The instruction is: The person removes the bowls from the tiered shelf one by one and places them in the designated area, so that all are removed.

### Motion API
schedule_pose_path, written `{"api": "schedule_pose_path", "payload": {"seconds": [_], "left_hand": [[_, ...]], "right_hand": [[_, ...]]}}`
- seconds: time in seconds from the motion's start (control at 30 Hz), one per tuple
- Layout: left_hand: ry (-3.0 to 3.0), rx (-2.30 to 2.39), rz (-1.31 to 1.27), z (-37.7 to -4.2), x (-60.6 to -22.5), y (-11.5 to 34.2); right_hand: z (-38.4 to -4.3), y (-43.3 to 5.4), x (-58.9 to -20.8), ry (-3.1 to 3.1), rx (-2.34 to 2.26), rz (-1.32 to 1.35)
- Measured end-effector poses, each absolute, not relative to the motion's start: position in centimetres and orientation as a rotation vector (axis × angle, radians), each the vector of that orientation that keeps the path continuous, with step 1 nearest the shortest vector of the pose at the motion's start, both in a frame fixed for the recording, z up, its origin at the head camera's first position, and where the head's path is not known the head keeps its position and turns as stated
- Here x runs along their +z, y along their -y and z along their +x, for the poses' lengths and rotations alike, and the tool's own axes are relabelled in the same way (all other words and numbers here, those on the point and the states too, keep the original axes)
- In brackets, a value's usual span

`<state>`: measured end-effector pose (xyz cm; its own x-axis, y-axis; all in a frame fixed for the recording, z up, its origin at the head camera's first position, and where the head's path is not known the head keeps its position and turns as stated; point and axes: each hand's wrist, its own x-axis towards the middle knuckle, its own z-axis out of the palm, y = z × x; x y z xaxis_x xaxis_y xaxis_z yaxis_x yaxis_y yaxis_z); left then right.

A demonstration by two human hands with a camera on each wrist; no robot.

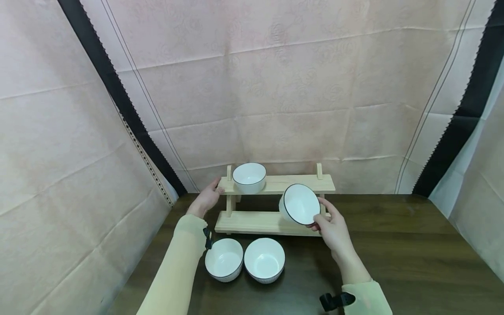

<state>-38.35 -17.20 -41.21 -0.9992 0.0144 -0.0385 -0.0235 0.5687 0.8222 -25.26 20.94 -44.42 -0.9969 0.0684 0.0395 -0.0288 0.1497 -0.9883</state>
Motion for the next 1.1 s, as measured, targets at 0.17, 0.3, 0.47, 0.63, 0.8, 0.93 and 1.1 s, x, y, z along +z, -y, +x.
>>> {"api": "schedule_pose_path", "payload": {"seconds": [0.17,0.3,0.47,0.63,0.8,0.93,1.1], "left_hand": [[-2.726,1.473,0.014,-38.1,-41.1,17.1],[-2.712,1.484,0.000,-38.1,-41.3,17.1],[-2.716,1.479,-0.012,-38.1,-41.6,17.3],[-2.734,1.457,-0.006,-38.2,-41.4,17.3],[-2.729,1.461,-0.006,-38.2,-41.3,17.2],[-2.720,1.465,-0.015,-38.3,-41.3,17.2],[-2.720,1.473,0.002,-38.1,-41.3,17.3]], "right_hand": [[-24.6,-21.5,-45.0,2.339,1.994,-0.012],[-24.4,-21.9,-45.1,2.321,1.996,0.019],[-24.1,-22.7,-44.8,2.309,1.961,0.057],[-23.7,-23.9,-44.0,2.380,1.868,0.131],[-23.5,-24.6,-43.7,2.494,1.814,0.174],[-23.5,-24.9,-44.0,2.566,1.792,0.246],[-23.6,-25.4,-44.5,2.633,1.781,0.381]]}}
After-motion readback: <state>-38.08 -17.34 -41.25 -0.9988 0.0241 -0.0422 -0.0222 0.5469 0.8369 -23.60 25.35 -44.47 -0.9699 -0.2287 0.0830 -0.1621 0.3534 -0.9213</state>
